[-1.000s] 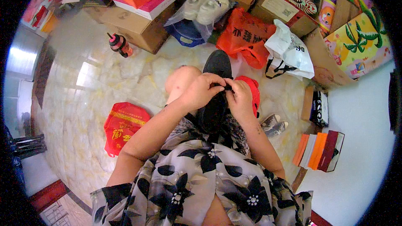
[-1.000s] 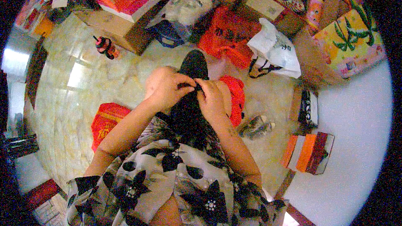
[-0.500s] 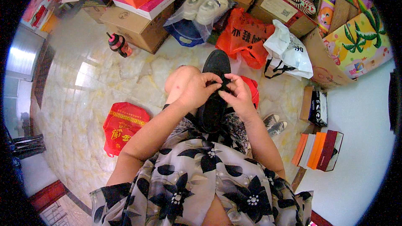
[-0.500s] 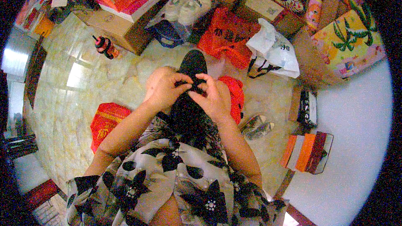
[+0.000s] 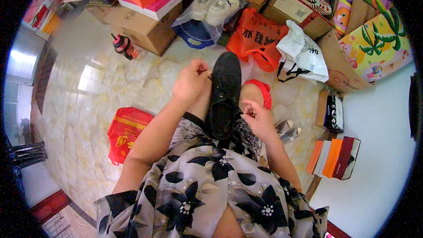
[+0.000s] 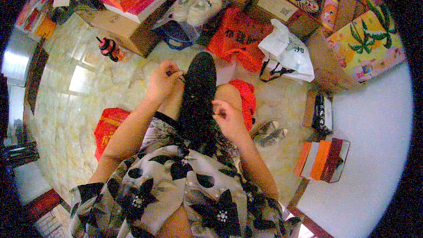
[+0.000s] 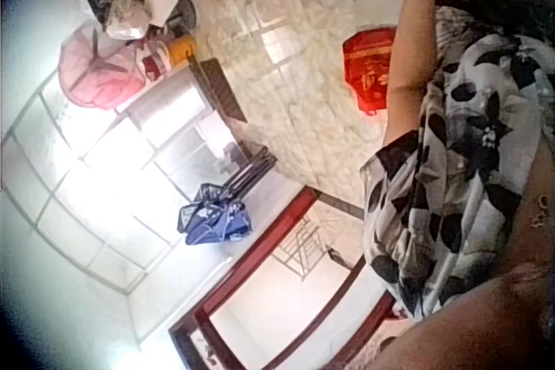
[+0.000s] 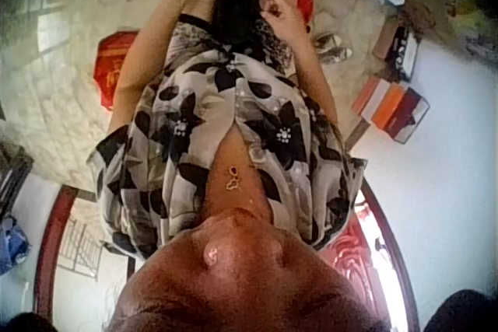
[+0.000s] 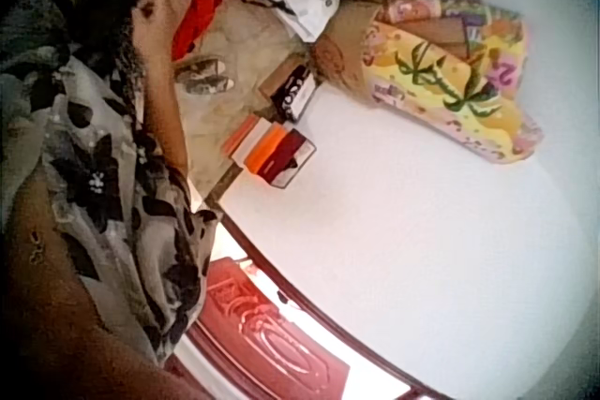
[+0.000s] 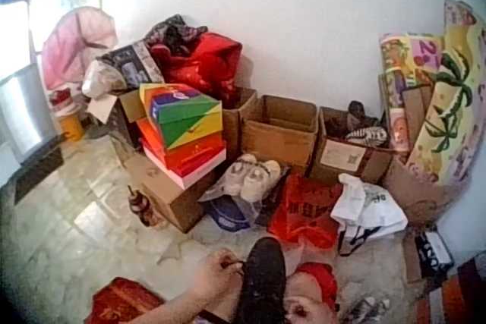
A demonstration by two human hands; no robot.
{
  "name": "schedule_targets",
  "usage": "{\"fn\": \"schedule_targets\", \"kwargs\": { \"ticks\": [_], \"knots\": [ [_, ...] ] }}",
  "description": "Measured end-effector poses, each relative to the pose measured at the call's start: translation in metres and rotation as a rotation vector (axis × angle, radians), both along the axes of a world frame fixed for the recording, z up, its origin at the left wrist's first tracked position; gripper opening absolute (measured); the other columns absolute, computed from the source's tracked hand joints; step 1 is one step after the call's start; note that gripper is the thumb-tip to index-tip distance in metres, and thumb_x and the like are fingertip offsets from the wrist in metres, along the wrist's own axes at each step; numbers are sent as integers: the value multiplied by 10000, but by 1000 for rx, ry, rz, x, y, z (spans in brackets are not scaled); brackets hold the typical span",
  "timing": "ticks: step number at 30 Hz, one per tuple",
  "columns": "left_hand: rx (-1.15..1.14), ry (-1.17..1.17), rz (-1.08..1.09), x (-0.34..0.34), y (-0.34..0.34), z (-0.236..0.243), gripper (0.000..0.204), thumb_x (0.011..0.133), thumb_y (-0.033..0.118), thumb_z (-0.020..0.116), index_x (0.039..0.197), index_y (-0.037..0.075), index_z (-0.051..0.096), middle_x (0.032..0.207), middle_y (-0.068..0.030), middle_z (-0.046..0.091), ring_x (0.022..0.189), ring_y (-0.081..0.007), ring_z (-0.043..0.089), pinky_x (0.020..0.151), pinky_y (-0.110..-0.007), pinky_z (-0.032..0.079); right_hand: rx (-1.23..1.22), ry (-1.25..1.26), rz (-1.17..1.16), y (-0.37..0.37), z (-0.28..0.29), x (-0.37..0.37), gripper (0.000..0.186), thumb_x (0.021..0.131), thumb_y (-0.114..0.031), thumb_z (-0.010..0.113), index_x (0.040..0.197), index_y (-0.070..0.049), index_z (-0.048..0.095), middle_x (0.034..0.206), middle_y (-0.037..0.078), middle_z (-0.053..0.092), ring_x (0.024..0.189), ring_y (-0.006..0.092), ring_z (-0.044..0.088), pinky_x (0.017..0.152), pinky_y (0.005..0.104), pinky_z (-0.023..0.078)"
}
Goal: The person sits on the floor and cleans a black shoe using a red cloth. They wipe the shoe's surface, untie and re-tie the laces, and then place the shoe into a clear plastic bag.
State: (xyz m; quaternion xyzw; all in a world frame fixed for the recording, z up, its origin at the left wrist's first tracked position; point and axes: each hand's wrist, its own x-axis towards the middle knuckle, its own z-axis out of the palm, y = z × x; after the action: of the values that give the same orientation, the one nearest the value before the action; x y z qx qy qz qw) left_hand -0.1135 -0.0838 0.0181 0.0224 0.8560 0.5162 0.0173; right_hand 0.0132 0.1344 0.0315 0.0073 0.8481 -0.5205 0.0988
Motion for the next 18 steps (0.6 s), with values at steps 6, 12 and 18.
{"fn": "schedule_targets", "kwargs": {
  "ticks": [6, 12, 18],
  "knots": [
    [61, -31, 28, 0, 14, 4, 137, 739, 103, 644, 815, 47, 545, 745, -50, 589, 702, -157, 556, 660, -283, 454, -127, -129, 8, 1, 15, 13, 323, 741, -51, 626, 1054, -66, 547, 758, 30, 547, 717, 136, 532, 669, 247, 443],
    [254, 6, 31, -5, -3, -6, 144, 791, 101, 598, 925, 55, 574, 838, -26, 589, 790, -137, 541, 717, -266, 442, -78, 23, -168, 5, 2, 5, 218, 816, -40, 562, 1031, -36, 527, 902, -4, 549, 805, 70, 501, 723, 211, 402],
    [211, -31, -6, 21, -14, 18, 150, 787, 94, 588, 933, 59, 591, 835, -47, 592, 786, -151, 553, 718, -266, 444, -66, 167, -138, -13, -1, -15, 241, 820, -5, 505, 1060, -30, 514, 984, 49, 554, 867, 124, 517, 782, 255, 413]
  ]
}}
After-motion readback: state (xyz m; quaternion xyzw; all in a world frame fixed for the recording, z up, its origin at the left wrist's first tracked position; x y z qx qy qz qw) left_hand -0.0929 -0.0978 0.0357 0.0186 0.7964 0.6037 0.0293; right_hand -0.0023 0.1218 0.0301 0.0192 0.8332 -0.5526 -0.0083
